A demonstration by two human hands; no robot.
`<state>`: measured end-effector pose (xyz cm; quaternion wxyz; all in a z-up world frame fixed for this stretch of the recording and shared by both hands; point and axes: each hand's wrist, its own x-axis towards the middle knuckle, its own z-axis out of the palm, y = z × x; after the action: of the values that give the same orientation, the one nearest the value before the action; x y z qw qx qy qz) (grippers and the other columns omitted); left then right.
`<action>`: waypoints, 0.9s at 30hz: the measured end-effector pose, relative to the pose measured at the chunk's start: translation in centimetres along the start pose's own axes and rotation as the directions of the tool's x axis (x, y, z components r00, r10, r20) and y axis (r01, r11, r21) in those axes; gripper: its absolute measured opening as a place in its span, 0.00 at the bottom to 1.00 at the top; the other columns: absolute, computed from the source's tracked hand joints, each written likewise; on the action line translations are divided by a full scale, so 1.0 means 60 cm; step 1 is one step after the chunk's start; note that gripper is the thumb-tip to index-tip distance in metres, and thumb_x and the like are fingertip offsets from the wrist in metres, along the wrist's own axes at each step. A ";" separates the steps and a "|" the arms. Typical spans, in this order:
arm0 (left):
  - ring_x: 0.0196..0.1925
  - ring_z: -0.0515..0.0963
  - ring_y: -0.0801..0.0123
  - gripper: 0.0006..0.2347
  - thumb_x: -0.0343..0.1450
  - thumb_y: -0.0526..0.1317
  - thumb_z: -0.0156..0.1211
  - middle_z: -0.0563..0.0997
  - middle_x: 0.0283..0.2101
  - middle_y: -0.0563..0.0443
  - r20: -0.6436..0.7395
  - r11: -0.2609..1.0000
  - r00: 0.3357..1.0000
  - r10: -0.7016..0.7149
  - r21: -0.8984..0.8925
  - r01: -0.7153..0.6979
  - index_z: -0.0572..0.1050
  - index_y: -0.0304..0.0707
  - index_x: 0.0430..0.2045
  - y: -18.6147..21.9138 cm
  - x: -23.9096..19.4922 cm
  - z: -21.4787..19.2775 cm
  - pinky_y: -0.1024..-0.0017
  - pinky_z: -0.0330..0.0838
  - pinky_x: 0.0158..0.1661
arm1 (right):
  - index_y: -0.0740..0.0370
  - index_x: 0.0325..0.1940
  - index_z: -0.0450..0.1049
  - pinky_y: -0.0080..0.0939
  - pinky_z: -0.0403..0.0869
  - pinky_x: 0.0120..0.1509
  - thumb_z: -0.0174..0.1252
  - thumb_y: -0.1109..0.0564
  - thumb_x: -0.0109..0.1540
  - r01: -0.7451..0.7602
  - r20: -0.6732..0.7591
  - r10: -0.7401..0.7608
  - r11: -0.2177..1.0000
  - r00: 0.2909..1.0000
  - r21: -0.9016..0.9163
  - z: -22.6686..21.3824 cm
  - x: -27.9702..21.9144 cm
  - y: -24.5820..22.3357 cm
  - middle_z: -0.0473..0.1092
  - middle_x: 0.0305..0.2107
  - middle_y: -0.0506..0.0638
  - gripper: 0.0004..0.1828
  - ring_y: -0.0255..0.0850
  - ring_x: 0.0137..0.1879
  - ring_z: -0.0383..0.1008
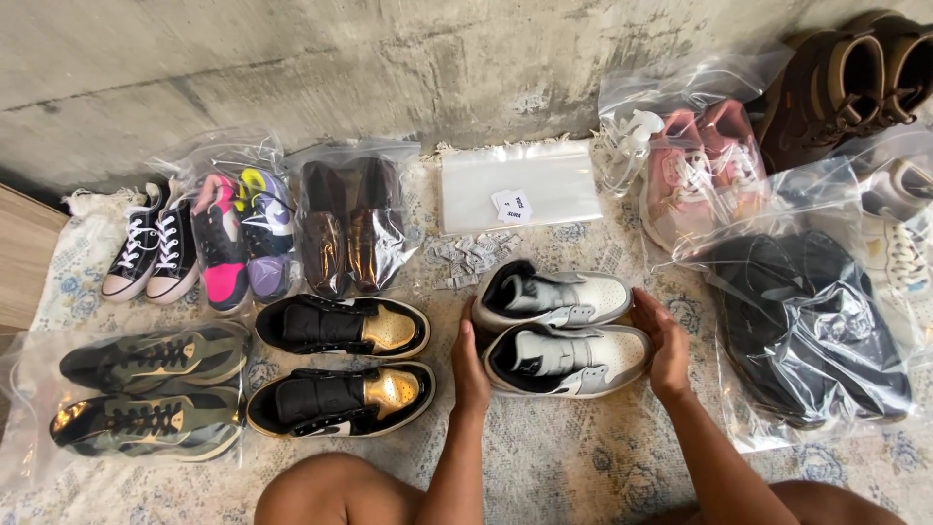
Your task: The person sits on a rug and handles a pair of white and grey high-top sneakers. They remove the shoe trees and the original laces, then insert new black laces into the eyelets of one shoe.
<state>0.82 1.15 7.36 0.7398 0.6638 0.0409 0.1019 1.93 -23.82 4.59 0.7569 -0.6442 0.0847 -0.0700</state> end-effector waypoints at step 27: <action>0.68 0.71 0.48 0.36 0.74 0.64 0.23 0.71 0.66 0.34 0.362 1.000 0.932 0.020 -0.028 -0.010 0.64 0.34 0.64 0.025 0.132 -0.017 0.53 0.70 0.62 | 0.67 0.78 0.45 0.51 0.44 0.83 0.35 0.47 0.56 -0.061 -0.224 0.060 0.998 0.973 0.001 0.050 -0.065 -0.015 0.45 0.77 0.58 0.46 0.49 0.83 0.41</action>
<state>8.20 3.94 9.34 0.7423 0.6619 -0.1026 -0.0160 -1.23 -20.21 6.10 0.7425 -0.6316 0.1890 -0.1188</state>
